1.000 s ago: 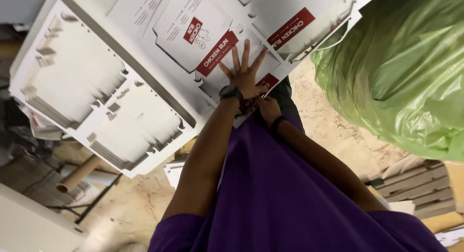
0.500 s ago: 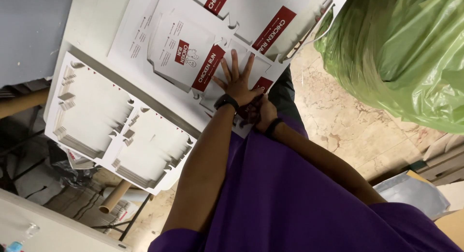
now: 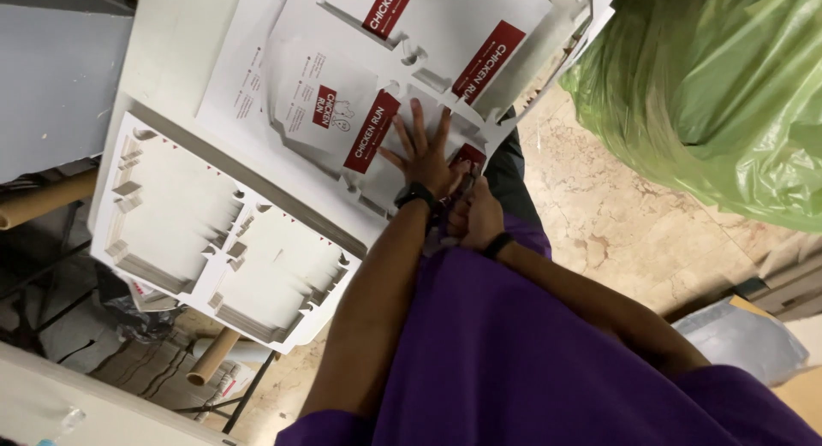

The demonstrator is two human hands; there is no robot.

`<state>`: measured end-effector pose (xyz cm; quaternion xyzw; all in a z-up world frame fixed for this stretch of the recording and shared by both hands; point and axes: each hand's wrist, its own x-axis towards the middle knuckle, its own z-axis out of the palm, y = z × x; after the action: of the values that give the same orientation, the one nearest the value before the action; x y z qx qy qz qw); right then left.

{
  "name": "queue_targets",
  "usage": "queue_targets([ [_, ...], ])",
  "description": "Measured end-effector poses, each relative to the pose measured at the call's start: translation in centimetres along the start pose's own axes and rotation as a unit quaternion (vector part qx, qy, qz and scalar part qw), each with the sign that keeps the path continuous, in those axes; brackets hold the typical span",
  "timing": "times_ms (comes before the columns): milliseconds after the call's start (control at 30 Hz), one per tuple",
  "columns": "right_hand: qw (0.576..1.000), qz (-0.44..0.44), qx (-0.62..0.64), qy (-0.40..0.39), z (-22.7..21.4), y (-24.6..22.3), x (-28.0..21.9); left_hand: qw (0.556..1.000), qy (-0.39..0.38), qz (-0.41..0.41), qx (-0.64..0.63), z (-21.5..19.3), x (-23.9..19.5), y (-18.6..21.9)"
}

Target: Stripping waste material from die-cut cardboard sheets to separate box templates and stacking the finished pieces.

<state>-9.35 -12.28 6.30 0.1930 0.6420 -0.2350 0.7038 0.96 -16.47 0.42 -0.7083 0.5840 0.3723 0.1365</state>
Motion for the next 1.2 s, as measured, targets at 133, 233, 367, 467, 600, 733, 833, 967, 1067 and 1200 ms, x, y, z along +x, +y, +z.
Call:
queue_targets([
  [133,1.0,-0.008,-0.005,0.011,0.1,-0.2,0.2,1.0,0.001,0.002,-0.007,0.3,1.0,-0.3],
  [233,0.999,0.006,-0.007,0.036,-0.5,0.9,2.5,1.0,0.01,0.009,0.016,1.0,1.4,-1.1],
  [367,0.995,0.007,-0.093,-0.023,-2.0,-0.1,3.1,1.0,-0.016,0.01,-0.022,-0.4,0.8,-0.8],
  [467,0.988,-0.02,-0.156,-0.005,-2.9,-2.5,2.5,0.998,-0.026,0.013,-0.059,-0.9,0.8,-0.6],
  [600,0.975,-0.148,-0.165,-0.008,-4.4,-5.9,6.8,0.987,0.034,0.027,-0.153,-0.2,0.2,-1.2],
  [733,0.94,-0.188,-0.277,-0.075,-5.3,-9.5,13.1,0.959,0.102,-0.011,-0.264,-1.0,0.3,0.9],
  [833,0.896,-0.227,-0.374,-0.078,-6.8,-9.1,15.6,0.962,0.083,-0.083,-0.247,-1.1,-0.4,2.2],
  [967,0.915,-0.214,-0.336,-0.064,-5.6,-9.3,14.7,0.967,0.068,-0.107,-0.222,-1.7,0.8,2.6],
  [1067,0.904,-0.232,-0.348,-0.085,-7.0,-8.5,17.3,0.971,0.053,-0.122,-0.199,-1.5,0.7,2.6],
  [1200,0.938,-0.204,-0.272,-0.07,-5.8,-8.7,16.3,0.971,0.039,-0.13,-0.196,-2.4,0.7,3.3],
])
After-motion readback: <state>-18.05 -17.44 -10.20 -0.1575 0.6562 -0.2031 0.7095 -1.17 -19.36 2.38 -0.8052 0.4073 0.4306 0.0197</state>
